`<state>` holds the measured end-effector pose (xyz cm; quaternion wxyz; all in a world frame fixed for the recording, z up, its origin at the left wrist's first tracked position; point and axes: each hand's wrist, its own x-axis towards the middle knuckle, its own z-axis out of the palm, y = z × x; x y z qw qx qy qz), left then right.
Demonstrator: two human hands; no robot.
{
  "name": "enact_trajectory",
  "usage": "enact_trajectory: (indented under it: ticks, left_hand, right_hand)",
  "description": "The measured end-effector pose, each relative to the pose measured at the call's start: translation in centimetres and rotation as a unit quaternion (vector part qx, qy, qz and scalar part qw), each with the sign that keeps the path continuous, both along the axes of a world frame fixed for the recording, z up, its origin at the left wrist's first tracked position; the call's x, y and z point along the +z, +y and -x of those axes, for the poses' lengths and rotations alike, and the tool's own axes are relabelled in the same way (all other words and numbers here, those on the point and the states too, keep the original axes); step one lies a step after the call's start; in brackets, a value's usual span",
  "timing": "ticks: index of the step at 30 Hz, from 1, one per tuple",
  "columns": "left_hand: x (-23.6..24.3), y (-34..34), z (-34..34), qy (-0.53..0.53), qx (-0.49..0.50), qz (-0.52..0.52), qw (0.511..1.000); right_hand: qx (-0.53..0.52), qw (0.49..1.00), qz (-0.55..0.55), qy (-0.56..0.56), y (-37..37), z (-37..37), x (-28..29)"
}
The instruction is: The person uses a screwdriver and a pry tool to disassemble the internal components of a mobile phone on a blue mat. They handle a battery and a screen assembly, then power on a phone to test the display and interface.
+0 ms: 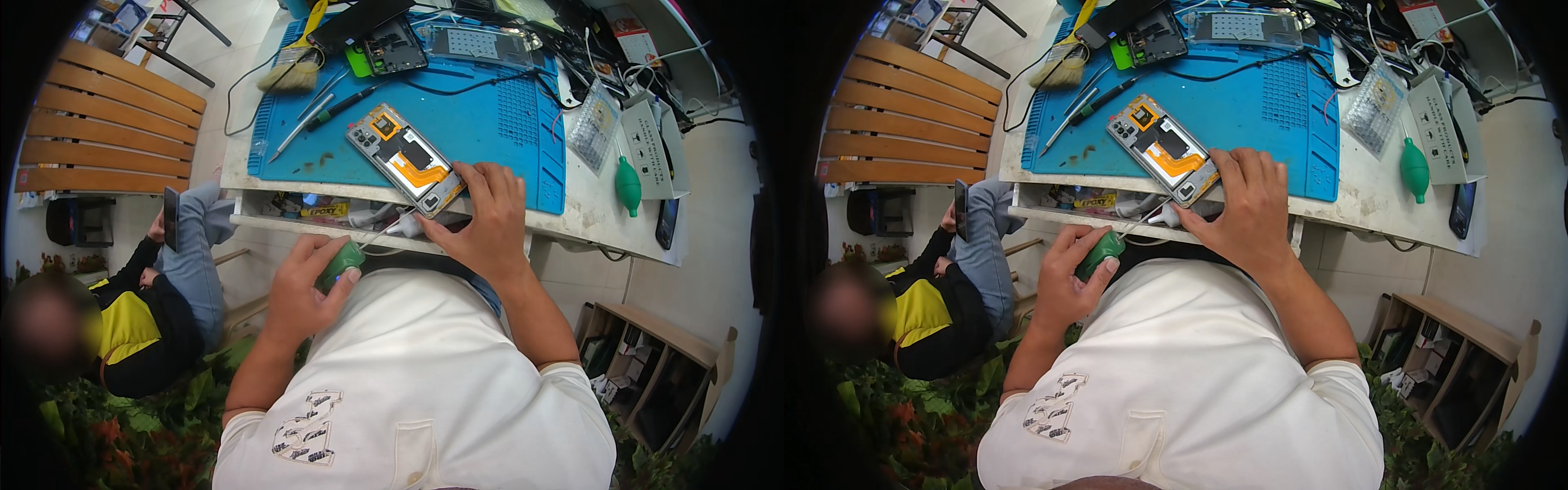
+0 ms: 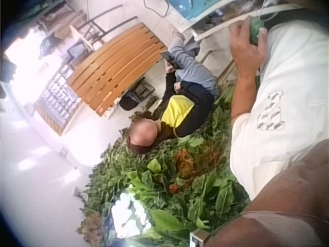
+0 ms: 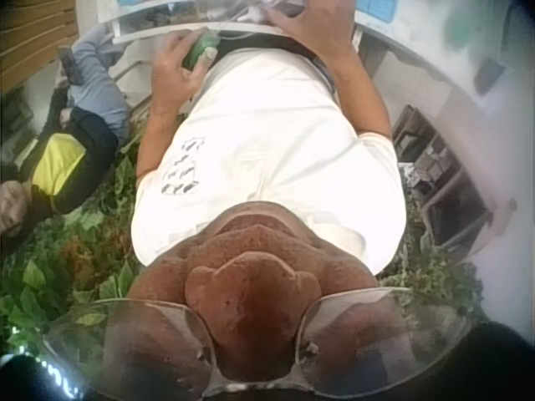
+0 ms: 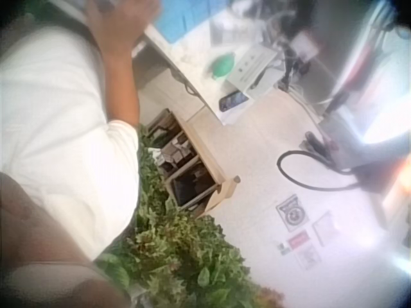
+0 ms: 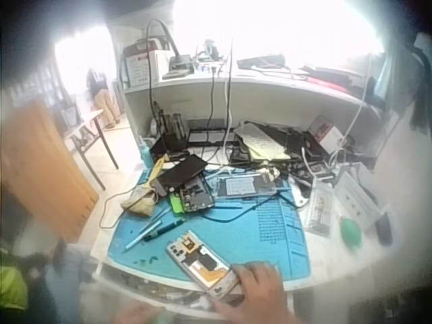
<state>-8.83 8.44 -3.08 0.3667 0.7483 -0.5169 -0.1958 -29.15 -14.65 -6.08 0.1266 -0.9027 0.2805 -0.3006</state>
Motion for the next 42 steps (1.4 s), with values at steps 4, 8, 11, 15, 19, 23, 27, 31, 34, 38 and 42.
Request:
enact_trajectory:
  ticks: [4,8,11,15,19,23,27,31,34,38,42]
  left_hand:
    - [0.6,-0.1,0.0,-0.007,0.004,-0.011,1.0]
    - [0.8,-0.1,0.1,-0.015,0.0,-0.012,1.0]
    - [1.2,-0.2,0.0,-0.011,0.0,-0.019,1.0]
    - [1.3,-0.3,-0.2,-0.06,-0.003,-0.008,0.998]
    - [2.2,-0.3,-0.2,-0.054,-0.006,-0.027,0.998]
    - [2.6,-0.3,-0.2,-0.074,-0.007,-0.038,0.997]
    - [3.2,-0.5,-0.2,-0.086,-0.009,-0.048,0.995]
    - [4.0,-0.7,-0.1,-0.092,-0.013,-0.06,0.994]
    - [4.5,-0.9,-0.3,-0.109,-0.019,-0.064,0.992]
    - [5.2,-1.3,-1.0,-0.153,-0.037,-0.065,0.985]
    - [7.2,-2.3,-2.1,-0.196,-0.06,-0.119,0.971]
  right_hand:
    - [-0.004,1.0,-0.006,0.0,0.0,-0.1,-0.1]
    - [-0.004,1.0,-0.01,-0.003,0.1,0.0,-0.2]
    - [-0.005,1.0,-0.018,-0.005,0.2,0.1,-0.2]
    - [-0.006,1.0,-0.026,-0.012,0.2,0.1,-0.2]
    - [-0.006,0.999,-0.031,-0.019,0.3,0.0,-0.2]
    - [-0.009,0.999,-0.03,-0.019,0.4,0.0,-0.3]
    - [-0.008,0.999,-0.029,-0.022,0.3,0.0,-0.4]
    - [-0.008,0.999,-0.025,-0.024,0.3,0.0,-0.4]
    - [-0.008,0.999,-0.027,-0.026,0.3,0.0,-0.4]
    - [-0.009,0.999,-0.028,-0.032,0.3,0.1,-0.5]
    - [-0.009,0.999,-0.025,-0.038,0.2,0.0,-0.6]
